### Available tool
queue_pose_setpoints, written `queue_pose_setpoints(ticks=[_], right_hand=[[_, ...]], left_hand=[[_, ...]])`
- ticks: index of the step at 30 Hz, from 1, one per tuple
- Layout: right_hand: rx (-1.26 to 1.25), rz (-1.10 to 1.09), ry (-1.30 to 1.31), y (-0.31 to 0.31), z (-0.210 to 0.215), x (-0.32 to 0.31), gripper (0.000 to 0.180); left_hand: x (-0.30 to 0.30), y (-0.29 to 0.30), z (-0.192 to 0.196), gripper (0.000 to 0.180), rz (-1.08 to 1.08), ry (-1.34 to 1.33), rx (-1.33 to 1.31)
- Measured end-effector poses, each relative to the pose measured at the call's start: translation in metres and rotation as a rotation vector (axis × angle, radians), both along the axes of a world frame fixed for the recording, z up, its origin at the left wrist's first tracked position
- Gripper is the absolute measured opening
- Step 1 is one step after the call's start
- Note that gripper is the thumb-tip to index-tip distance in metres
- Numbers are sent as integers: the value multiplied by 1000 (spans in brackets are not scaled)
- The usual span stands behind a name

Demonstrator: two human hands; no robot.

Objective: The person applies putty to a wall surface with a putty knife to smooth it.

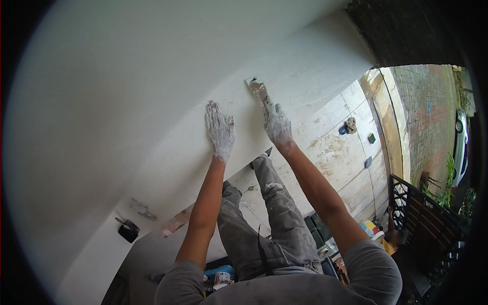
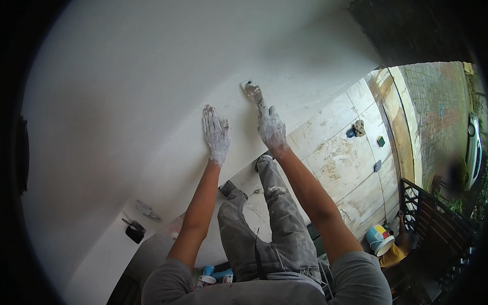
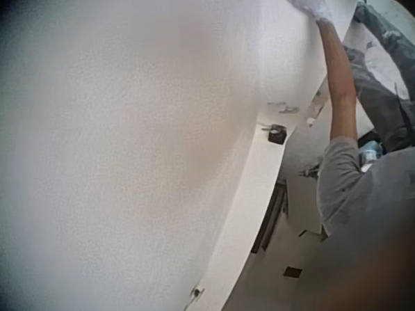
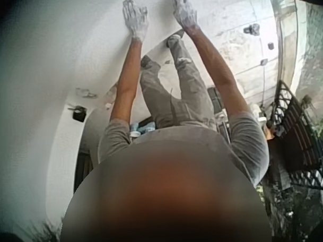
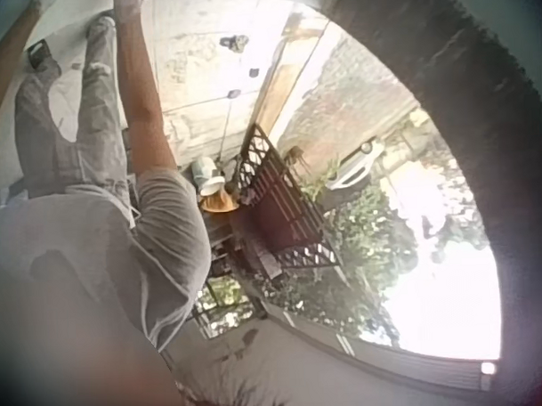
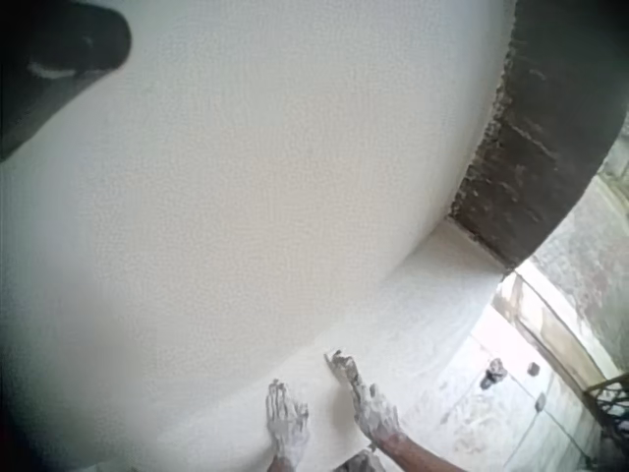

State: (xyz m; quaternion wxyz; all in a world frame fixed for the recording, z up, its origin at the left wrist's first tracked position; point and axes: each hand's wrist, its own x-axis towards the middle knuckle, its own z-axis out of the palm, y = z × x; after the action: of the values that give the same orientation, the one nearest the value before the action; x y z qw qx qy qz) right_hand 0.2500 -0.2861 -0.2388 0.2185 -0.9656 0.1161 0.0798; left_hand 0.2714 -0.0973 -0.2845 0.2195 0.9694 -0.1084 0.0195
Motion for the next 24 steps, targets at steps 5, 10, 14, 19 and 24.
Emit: queue_pose_setpoints(ticks=[5, 10, 14, 19, 24], right_hand=[[73, 36, -115, 1, 26, -30, 38], [58, -166, -180, -33, 34, 18, 32], [84, -104, -64, -11, 23, -17, 36], [259, -195, 15, 18, 44, -80, 35], [225, -320, -58, -15, 67, 17, 33]], left_hand=[[-15, -5, 9, 61, -294, 101, -147], [-20, -5, 18, 63, -401, 132, -441], [23, -10, 19, 63, -376, 79, -459], [85, -30, 17, 58, -545, 32, -102], [64, -20, 9, 50, -639, 2, -129]])
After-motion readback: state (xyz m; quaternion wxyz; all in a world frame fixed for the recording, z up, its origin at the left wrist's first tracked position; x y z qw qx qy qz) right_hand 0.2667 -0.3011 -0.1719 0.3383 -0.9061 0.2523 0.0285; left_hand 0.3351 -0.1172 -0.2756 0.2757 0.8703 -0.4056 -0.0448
